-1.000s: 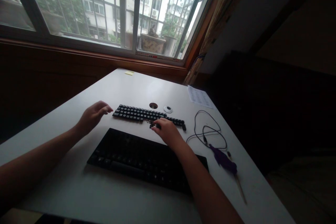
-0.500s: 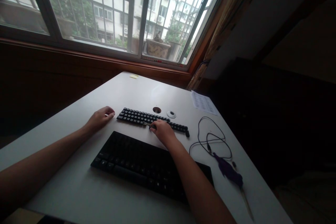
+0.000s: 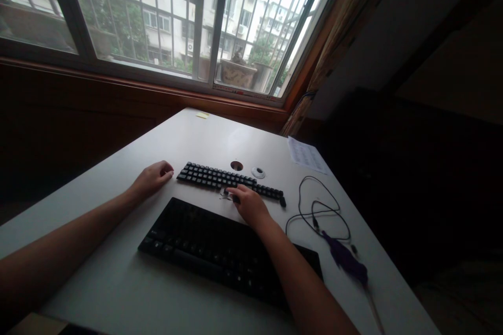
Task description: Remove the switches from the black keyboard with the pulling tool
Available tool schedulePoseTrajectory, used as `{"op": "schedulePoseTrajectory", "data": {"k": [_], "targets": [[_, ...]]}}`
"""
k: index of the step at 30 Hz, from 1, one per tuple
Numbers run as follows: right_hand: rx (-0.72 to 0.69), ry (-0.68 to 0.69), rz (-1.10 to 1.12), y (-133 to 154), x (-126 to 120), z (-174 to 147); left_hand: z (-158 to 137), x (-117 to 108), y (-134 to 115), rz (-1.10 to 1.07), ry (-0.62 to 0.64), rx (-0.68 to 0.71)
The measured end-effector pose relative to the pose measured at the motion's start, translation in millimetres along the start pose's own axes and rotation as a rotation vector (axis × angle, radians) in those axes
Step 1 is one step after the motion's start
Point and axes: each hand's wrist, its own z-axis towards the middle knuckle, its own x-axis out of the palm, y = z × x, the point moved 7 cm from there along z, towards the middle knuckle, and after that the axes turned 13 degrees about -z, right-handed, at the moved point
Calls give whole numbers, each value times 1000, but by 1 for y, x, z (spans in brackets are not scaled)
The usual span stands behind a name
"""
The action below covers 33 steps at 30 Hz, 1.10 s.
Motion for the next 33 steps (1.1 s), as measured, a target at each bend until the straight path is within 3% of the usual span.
{"op": "schedulePoseTrajectory", "data": {"k": [13,33], "targets": [[-26,63,-26,7,6,0,1,10,6,126,80,83],[2,106,-74,11,7,7,1,16,12,117,105,124]]}}
